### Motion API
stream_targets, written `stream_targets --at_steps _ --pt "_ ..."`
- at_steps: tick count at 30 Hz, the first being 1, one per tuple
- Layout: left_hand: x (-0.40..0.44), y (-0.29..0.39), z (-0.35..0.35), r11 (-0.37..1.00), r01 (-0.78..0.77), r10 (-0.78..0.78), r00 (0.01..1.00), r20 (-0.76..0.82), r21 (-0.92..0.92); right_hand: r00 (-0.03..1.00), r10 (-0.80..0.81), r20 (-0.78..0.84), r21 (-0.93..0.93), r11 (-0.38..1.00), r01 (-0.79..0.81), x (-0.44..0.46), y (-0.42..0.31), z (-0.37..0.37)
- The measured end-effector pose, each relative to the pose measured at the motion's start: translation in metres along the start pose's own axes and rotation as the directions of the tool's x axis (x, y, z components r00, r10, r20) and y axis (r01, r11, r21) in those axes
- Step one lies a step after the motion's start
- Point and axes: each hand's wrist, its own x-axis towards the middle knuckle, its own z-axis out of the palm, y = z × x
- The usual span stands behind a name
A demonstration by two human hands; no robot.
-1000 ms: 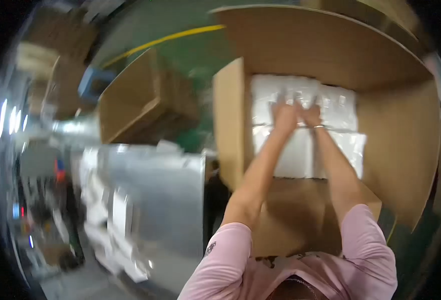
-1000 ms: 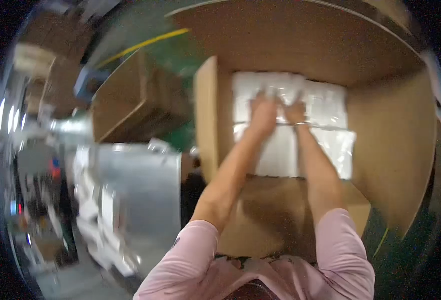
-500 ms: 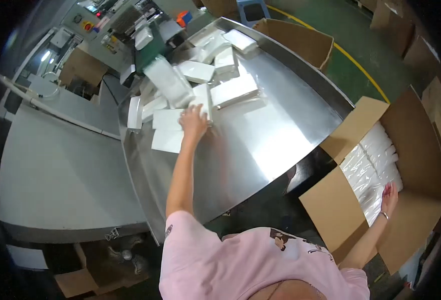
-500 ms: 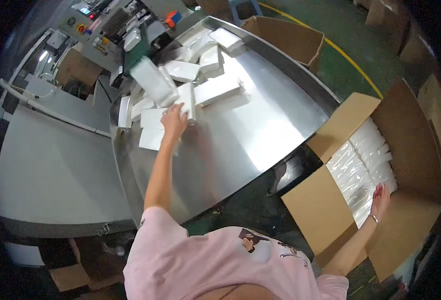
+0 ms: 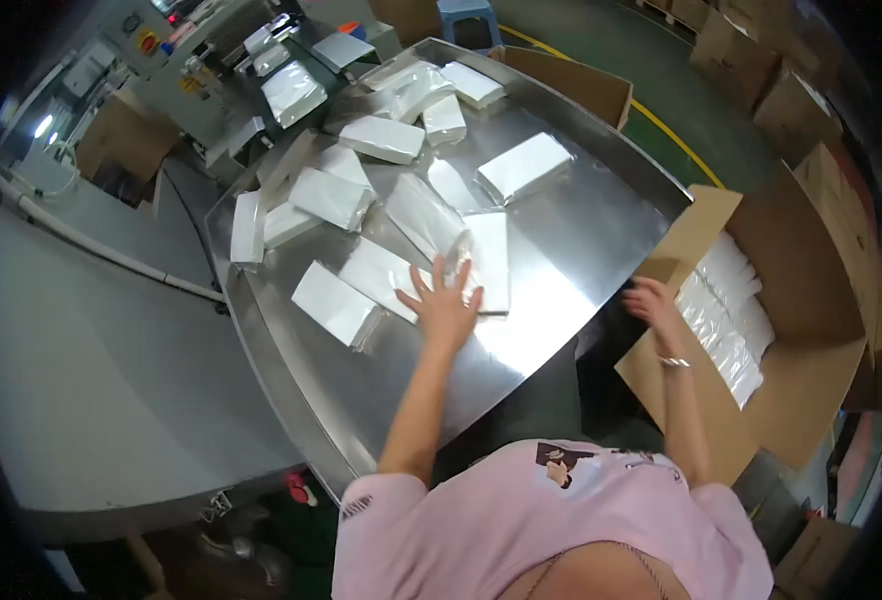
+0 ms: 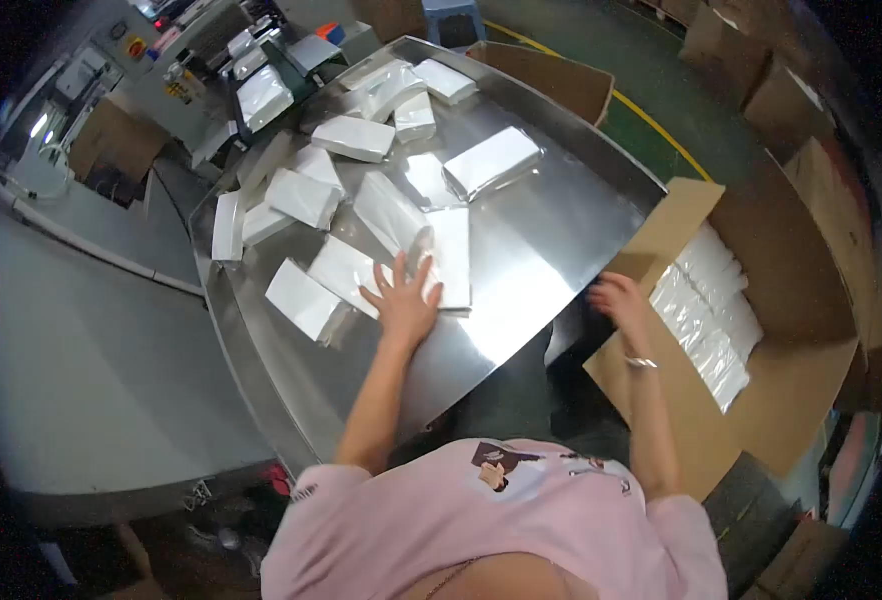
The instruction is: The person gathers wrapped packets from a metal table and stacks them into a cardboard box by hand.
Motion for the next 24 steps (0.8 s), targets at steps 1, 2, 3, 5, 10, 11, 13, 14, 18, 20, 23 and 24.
stream_targets --at_steps 1,2,3,5,10,11,13,14,18,20,23,24 --pt "-0.014 0.016 -0.001 1.000 -0.025 0.025 0.999 -0.024 -0.001 0.991 0.056 0.122 -0.063 0.997 -0.049 0.017 0.025 0.030" --pt "-0.026 0.032 -0.003 0.999 -0.026 0.025 0.999 -0.026 -0.021 0.978 0.137 0.159 -0.228 0.969 -0.099 0.006 0.011 0.075" --pt "-0.036 0.049 -0.006 0.999 -0.030 0.029 0.999 -0.027 -0.039 0.945 0.214 0.248 -0.179 0.969 -0.173 0.003 0.011 0.106" --pt "-0.056 0.072 0.000 0.995 -0.053 0.051 0.998 -0.024 -0.084 0.972 0.119 0.200 -0.247 0.967 -0.067 0.000 0.003 0.150" --pt "-0.070 0.080 -0.022 0.965 0.016 0.025 0.988 0.152 -0.261 0.907 0.231 0.353 -0.147 0.971 -0.190 -0.003 -0.023 0.139" --pt "-0.068 0.077 -0.026 0.950 0.019 0.044 0.980 0.194 -0.312 0.943 0.126 0.308 -0.185 0.980 -0.071 0.019 0.021 0.132" --pt "-0.058 0.071 -0.030 0.903 0.016 0.013 0.998 0.063 -0.430 0.960 0.119 0.252 -0.267 0.962 -0.049 0.012 0.015 0.114" --pt "-0.048 0.061 -0.021 0.870 -0.152 0.093 0.985 -0.145 -0.470 0.958 0.142 0.251 -0.236 0.968 -0.082 0.012 0.018 0.100" --pt "0.006 0.053 -0.011 0.990 -0.113 0.094 0.972 -0.216 -0.080 0.997 0.014 -0.078 0.086 0.996 -0.007 -0.001 0.008 0.006" --pt "0.022 0.038 0.022 0.989 -0.138 0.135 0.988 -0.073 -0.043 0.951 -0.070 -0.301 0.413 0.889 0.196 0.011 0.027 -0.079" --pt "0.024 0.051 0.024 0.981 -0.195 0.195 0.981 -0.005 0.008 0.503 -0.137 -0.853 0.176 0.832 0.526 0.015 0.026 -0.216" --pt "0.025 0.054 0.021 0.975 -0.222 0.222 0.975 -0.016 -0.002 0.334 -0.140 -0.932 0.013 0.908 0.418 0.012 0.031 -0.265"
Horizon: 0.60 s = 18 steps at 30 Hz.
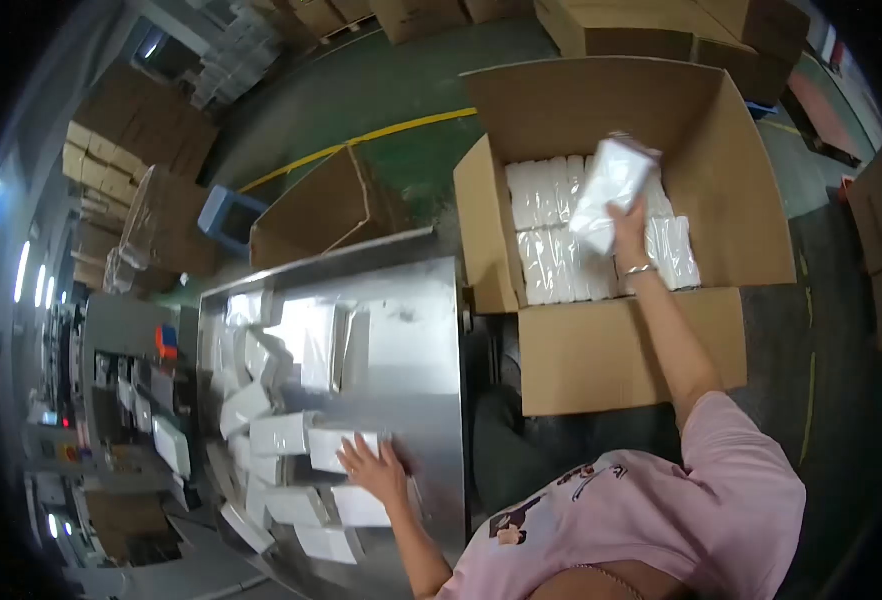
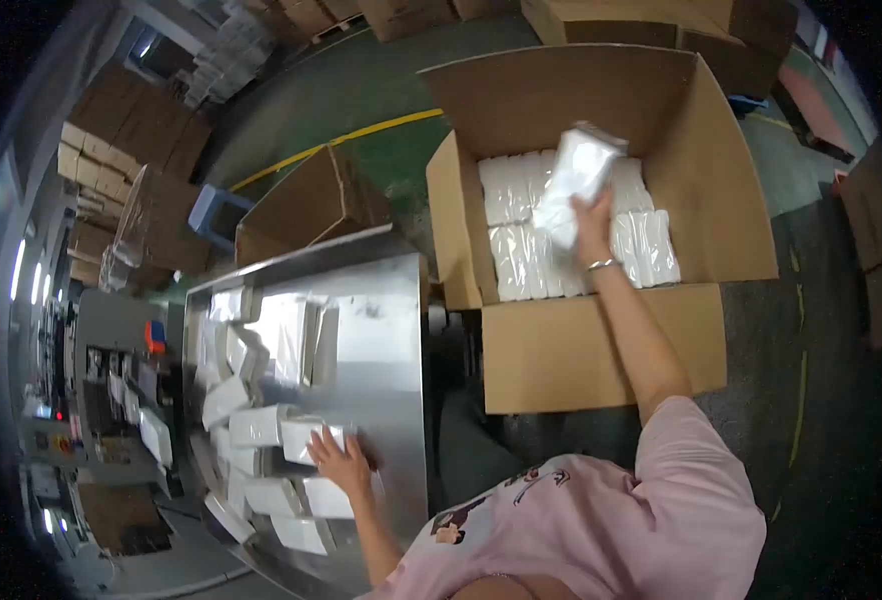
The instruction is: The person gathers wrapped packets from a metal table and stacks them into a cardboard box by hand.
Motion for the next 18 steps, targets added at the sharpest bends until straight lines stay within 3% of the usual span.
stream_targets --at_steps 1,2,3,5,7,9,12,15,18 --pt "0.002 0.004 -0.006 0.998 -0.034 0.033 0.999 -0.017 -0.057 0.976 -0.114 -0.185 -0.086 0.991 0.100 0.035 0.009 -0.015" --pt "0.001 0.003 -0.008 0.993 -0.042 0.040 0.999 -0.026 -0.115 0.935 -0.198 -0.296 -0.291 0.950 0.109 0.092 0.061 -0.047" --pt "0.001 0.002 -0.010 0.984 -0.049 0.044 0.998 -0.037 -0.170 0.925 -0.138 -0.353 -0.445 0.895 -0.036 0.079 0.013 -0.041" --pt "-0.002 -0.003 -0.014 0.963 -0.040 0.033 0.999 -0.031 -0.266 0.906 -0.282 -0.316 -0.705 0.709 -0.025 0.133 0.074 -0.065" --pt "-0.001 -0.003 -0.011 0.944 -0.025 0.012 0.999 -0.040 -0.330 0.942 -0.232 -0.242 -0.793 0.607 -0.054 0.157 0.098 -0.057" --pt "-0.001 -0.003 -0.007 0.935 -0.008 -0.015 0.998 -0.062 -0.356 0.982 -0.018 -0.188 -0.832 0.534 -0.149 0.170 0.122 -0.040" --pt "0.004 0.000 -0.005 0.926 -0.003 -0.007 1.000 -0.024 -0.378 0.986 0.088 -0.141 -0.880 0.444 -0.166 0.178 0.180 -0.013" --pt "0.006 -0.002 -0.001 0.921 -0.051 0.041 0.999 -0.034 -0.387 0.979 0.133 -0.158 -0.888 0.415 -0.199 0.163 0.174 0.016" --pt "0.006 0.007 -0.013 0.935 -0.051 0.052 0.999 -0.007 -0.352 0.968 0.214 -0.129 -0.830 0.511 -0.223 0.175 0.184 -0.004"
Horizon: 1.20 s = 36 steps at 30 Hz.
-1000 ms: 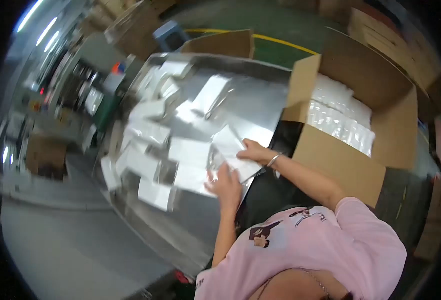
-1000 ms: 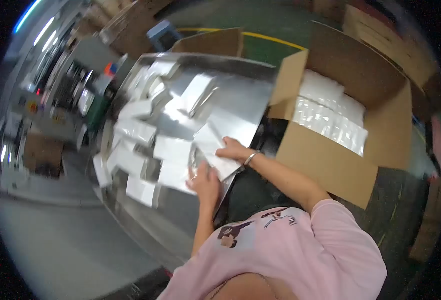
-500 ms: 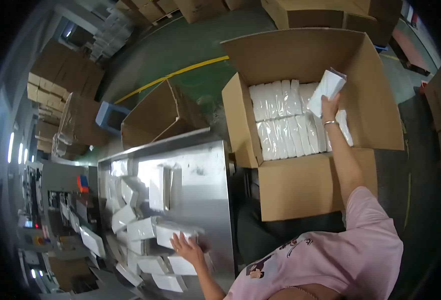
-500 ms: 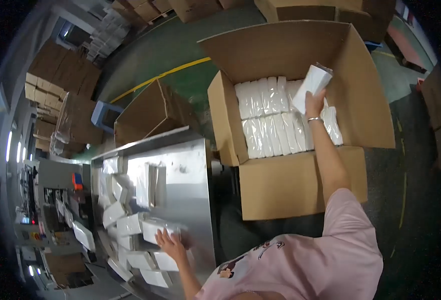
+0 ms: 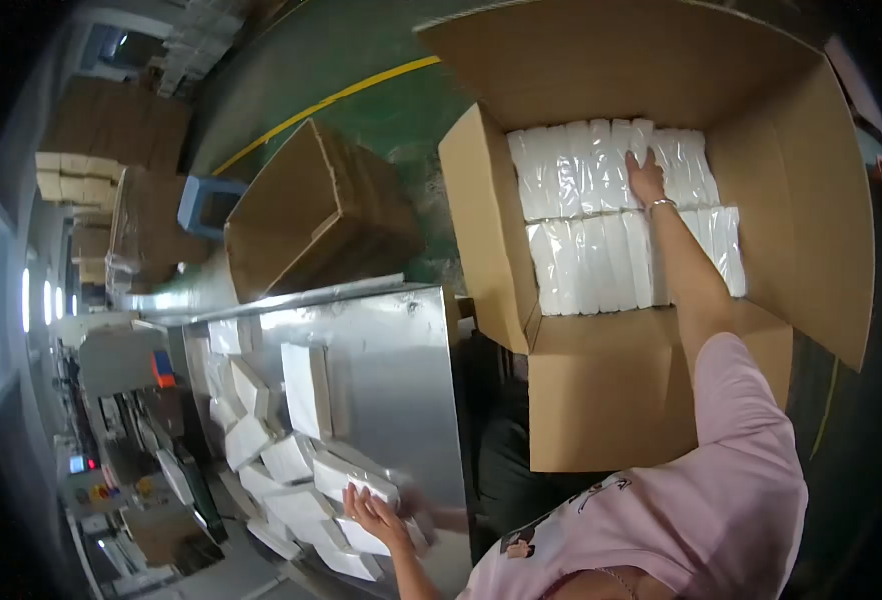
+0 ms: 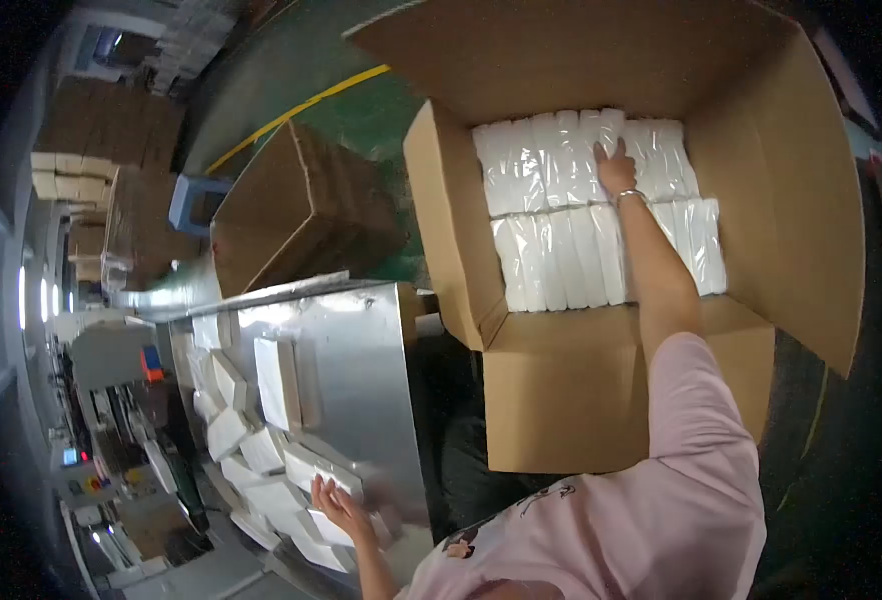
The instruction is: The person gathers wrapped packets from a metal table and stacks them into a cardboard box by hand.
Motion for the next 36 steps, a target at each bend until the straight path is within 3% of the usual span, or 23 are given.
stream_targets --at_steps 1,2,3,4,5,7,10,12,13,14,15,17,19,20,22,24,25,27,29,31,32,34,36 --pt "0.000 0.002 0.001 0.999 0.044 -0.044 0.999 -0.006 -0.023 1.000 -0.003 0.023 -0.037 0.999 0.004 0.002 0.005 -0.003" --pt "-0.001 0.000 0.003 0.995 0.069 -0.071 0.997 -0.025 -0.070 0.994 -0.045 -0.100 -0.169 0.985 0.028 0.003 0.009 -0.003" --pt "-0.003 -0.001 0.008 0.940 0.210 -0.226 0.974 -0.029 -0.270 0.966 -0.230 -0.122 -0.203 0.958 0.203 0.014 0.020 -0.005" --pt "-0.001 -0.009 0.002 1.000 0.019 -0.018 1.000 0.007 -0.018 0.940 -0.260 -0.220 -0.201 0.955 0.217 0.000 0.008 -0.010" --pt "-0.005 -0.013 0.005 1.000 0.002 -0.003 0.999 -0.043 -0.010 0.832 -0.511 -0.215 -0.127 0.860 0.495 0.005 0.011 -0.007" --pt "-0.003 -0.004 0.003 0.993 -0.076 0.079 0.996 -0.035 0.088 0.756 -0.640 -0.138 0.127 0.746 0.654 -0.074 -0.054 -0.039" --pt "-0.002 0.015 -0.004 0.988 -0.156 0.157 0.987 -0.039 0.018 0.669 -0.731 0.135 0.519 0.628 0.580 -0.241 -0.127 -0.062" --pt "0.000 0.024 -0.006 0.983 -0.183 0.182 0.981 -0.069 -0.009 0.473 -0.860 0.192 0.641 0.475 0.603 -0.351 -0.147 -0.044" --pt "-0.003 0.023 -0.005 0.985 -0.169 0.167 0.984 -0.067 -0.032 0.153 -0.986 0.060 0.580 0.159 0.799 -0.395 -0.155 -0.035" --pt "-0.006 0.023 -0.006 0.986 -0.158 0.155 0.986 -0.061 -0.051 0.058 -0.954 0.294 0.622 0.237 0.746 -0.440 -0.166 -0.041" --pt "-0.010 0.022 -0.008 0.983 -0.172 0.171 0.985 -0.024 -0.056 -0.209 -0.970 0.120 0.641 -0.085 0.762 -0.465 -0.175 -0.022" --pt "-0.021 0.016 -0.017 0.978 -0.198 0.201 0.978 0.052 -0.062 -0.294 -0.931 0.217 0.660 -0.081 0.747 -0.520 -0.190 -0.004" --pt "-0.047 0.015 -0.037 0.987 -0.160 0.160 0.985 -0.070 -0.005 -0.158 -0.729 0.666 0.511 0.291 0.809 -0.564 -0.198 0.013" --pt "-0.061 0.016 -0.049 0.991 -0.135 0.137 0.982 -0.130 0.020 -0.146 -0.702 0.697 0.473 0.297 0.830 -0.583 -0.192 0.017" --pt "-0.095 0.001 -0.061 0.980 0.187 -0.160 0.942 -0.295 0.068 -0.108 -0.650 0.753 0.388 0.306 0.869 -0.618 -0.164 0.020" --pt "-0.127 -0.009 -0.051 0.832 0.547 -0.541 0.765 -0.350 -0.092 -0.060 -0.718 0.693 0.297 0.209 0.932 -0.654 -0.136 0.017" --pt "-0.130 -0.011 -0.050 0.775 0.612 -0.625 0.708 -0.330 -0.157 -0.065 -0.746 0.663 0.454 0.331 0.827 -0.661 -0.126 0.016" --pt "-0.134 -0.014 -0.047 0.633 0.723 -0.773 0.575 -0.267 -0.277 -0.027 -0.723 0.691 0.433 0.383 0.816 -0.674 -0.112 0.021" --pt "-0.127 -0.038 -0.045 0.344 0.658 -0.853 0.518 0.070 -0.670 -0.082 -0.592 0.802 0.403 0.435 0.806 -0.678 -0.117 0.020" --pt "-0.117 -0.052 -0.064 -0.114 0.463 -0.732 0.558 0.389 -0.879 -0.191 -0.428 0.883 0.458 0.702 0.546 -0.675 -0.141 0.001" --pt "-0.109 -0.058 -0.075 -0.234 0.351 -0.699 0.588 0.408 -0.907 -0.263 -0.357 0.896 0.437 0.808 0.394 -0.668 -0.152 0.003" --pt "-0.090 -0.072 -0.094 -0.465 0.124 -0.626 0.655 0.424 -0.877 -0.337 -0.482 0.809 0.587 0.704 0.401 -0.645 -0.185 0.033" --pt "-0.063 -0.086 -0.108 -0.393 0.076 -0.661 0.670 0.339 -0.917 -0.361 -0.552 0.752 0.657 0.668 0.348 -0.648 -0.249 0.028"
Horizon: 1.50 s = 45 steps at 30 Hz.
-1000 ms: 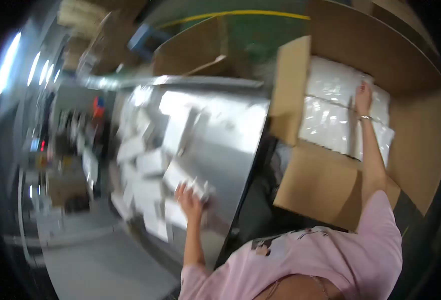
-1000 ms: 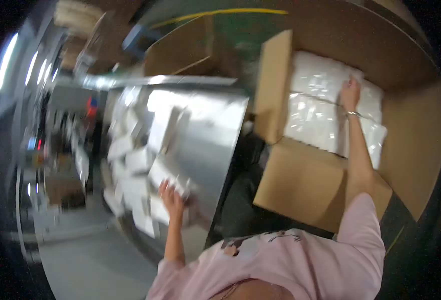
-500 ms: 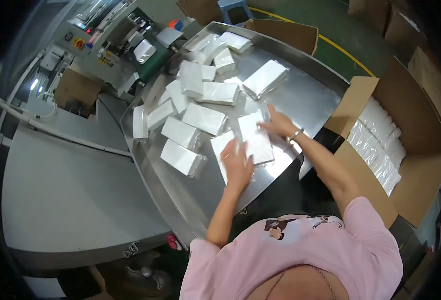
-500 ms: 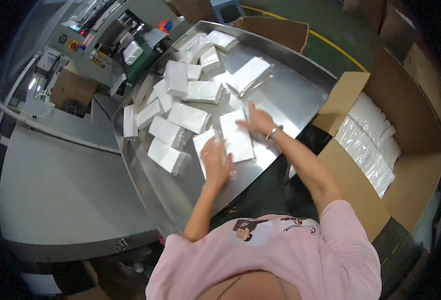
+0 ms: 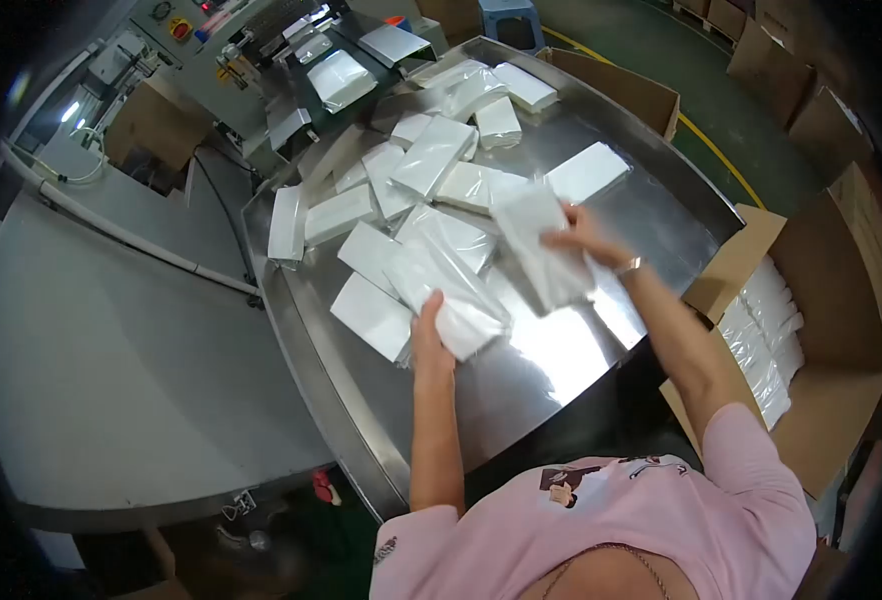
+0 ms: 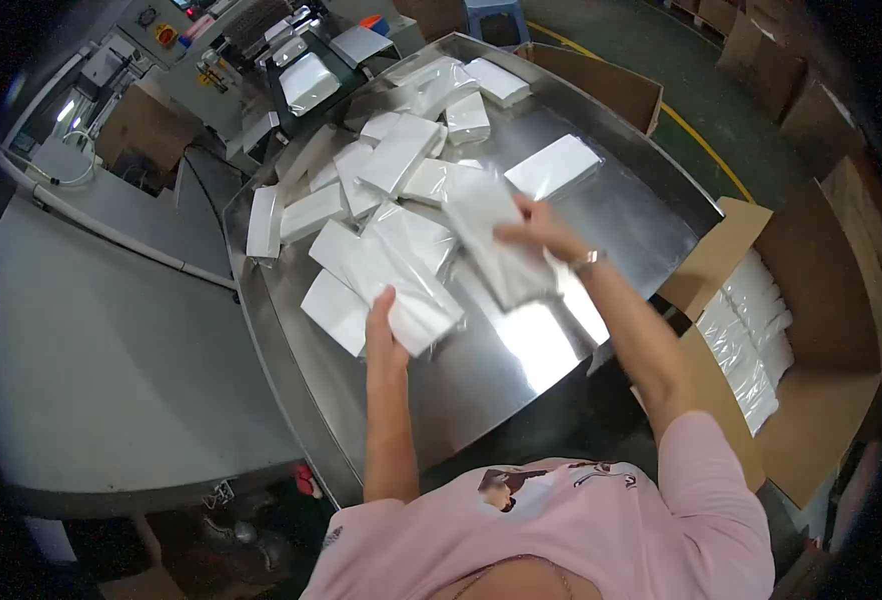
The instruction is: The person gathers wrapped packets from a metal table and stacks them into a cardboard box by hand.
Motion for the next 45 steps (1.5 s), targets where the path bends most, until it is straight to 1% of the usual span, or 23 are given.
stream_targets --at_steps 3,6,8,10,13,14,15,16,18,21,24,25,28,30,33,34,35,37,40,42,43,44,45 --pt "0.062 0.005 0.009 0.989 -0.083 0.099 0.987 -0.124 0.125 0.994 -0.091 0.065 -0.048 0.994 0.095 0.076 -0.041 -0.024" --pt "0.118 -0.016 -0.005 0.938 -0.183 0.245 0.951 -0.189 0.293 0.981 -0.159 0.115 -0.589 0.784 0.196 0.160 -0.035 -0.025" --pt "0.113 -0.012 0.021 0.942 -0.214 0.282 0.923 -0.264 0.259 0.964 -0.230 0.133 -0.781 0.574 0.245 0.198 0.018 -0.008" --pt "0.117 -0.015 0.027 0.918 -0.298 0.370 0.881 -0.294 0.263 0.974 -0.123 0.190 -0.617 0.757 0.216 0.201 0.034 0.008" --pt "0.110 -0.009 0.034 0.952 -0.158 0.264 0.859 -0.438 0.264 0.967 -0.083 0.239 -0.414 0.892 0.179 0.173 0.036 0.023" --pt "0.108 -0.011 0.027 0.957 -0.171 0.255 0.885 -0.390 0.236 0.966 -0.093 0.239 -0.367 0.913 0.179 0.157 0.021 0.022" --pt "0.102 -0.012 0.018 0.961 -0.185 0.247 0.908 -0.338 0.205 0.971 0.091 0.222 -0.415 0.910 0.010 0.139 0.007 0.018" --pt "0.096 -0.015 0.012 0.965 -0.198 0.241 0.929 -0.283 0.171 0.970 0.133 0.203 -0.353 0.934 -0.054 0.130 0.018 0.015" --pt "0.078 -0.025 0.003 0.985 -0.108 0.134 0.970 -0.200 0.135 0.962 0.219 0.164 -0.215 0.960 -0.182 0.107 0.046 0.002" --pt "0.054 -0.046 0.001 0.990 -0.068 0.078 0.994 -0.073 0.126 0.941 0.242 0.238 0.313 0.898 -0.310 0.080 0.067 -0.005" --pt "0.029 -0.053 0.019 0.989 -0.034 0.045 0.996 -0.075 0.141 0.946 0.294 0.136 0.119 0.943 -0.310 0.034 0.034 0.000" --pt "0.024 -0.056 0.022 0.988 -0.024 0.035 0.997 -0.066 0.152 0.912 0.330 0.244 0.149 0.916 -0.371 0.028 0.031 -0.002" --pt "0.013 -0.054 0.017 0.993 0.047 -0.043 0.998 -0.036 0.107 0.868 0.406 0.287 0.100 0.888 -0.449 0.004 0.026 -0.012" --pt "0.025 -0.047 -0.020 0.998 0.045 -0.042 0.996 0.080 -0.034 0.928 0.329 0.174 0.247 0.898 -0.364 0.000 0.021 -0.034" --pt "0.016 0.037 -0.006 0.990 -0.132 0.137 0.979 -0.151 0.046 0.959 0.282 0.012 0.386 0.884 -0.264 0.001 0.006 -0.064" --pt "0.010 0.064 0.009 0.980 -0.189 0.187 0.982 -0.040 -0.058 0.957 0.287 -0.044 0.399 0.883 -0.247 0.012 -0.010 -0.078" --pt "0.033 0.084 -0.002 0.975 -0.222 0.217 0.967 -0.135 -0.025 0.971 0.230 -0.060 0.340 0.920 -0.197 0.027 -0.014 -0.090" --pt "0.082 0.116 -0.027 0.952 -0.298 0.303 0.950 -0.078 0.068 0.986 0.155 -0.067 0.208 0.968 -0.139 0.053 -0.023 -0.103" --pt "0.135 0.134 -0.032 0.835 -0.310 0.364 0.931 -0.035 0.456 0.996 0.065 -0.059 -0.102 0.992 -0.070 0.103 0.006 -0.107" --pt "0.171 0.127 -0.043 0.731 -0.243 0.259 0.963 0.069 0.638 0.981 0.148 -0.126 -0.606 0.771 -0.194 0.108 0.011 -0.099" --pt "0.157 0.119 -0.022 0.691 -0.174 0.185 0.981 0.062 0.701 0.974 0.228 0.017 -0.581 0.795 -0.176 0.091 -0.017 -0.083" --pt "0.148 0.114 -0.007 0.619 -0.179 0.082 0.983 0.164 0.765 0.977 0.195 0.081 -0.613 0.783 -0.105 0.084 -0.005 -0.078" --pt "0.151 0.107 -0.003 0.479 -0.115 -0.009 0.991 0.136 0.870 0.977 0.158 0.143 -0.643 0.765 -0.030 0.077 0.006 -0.076"
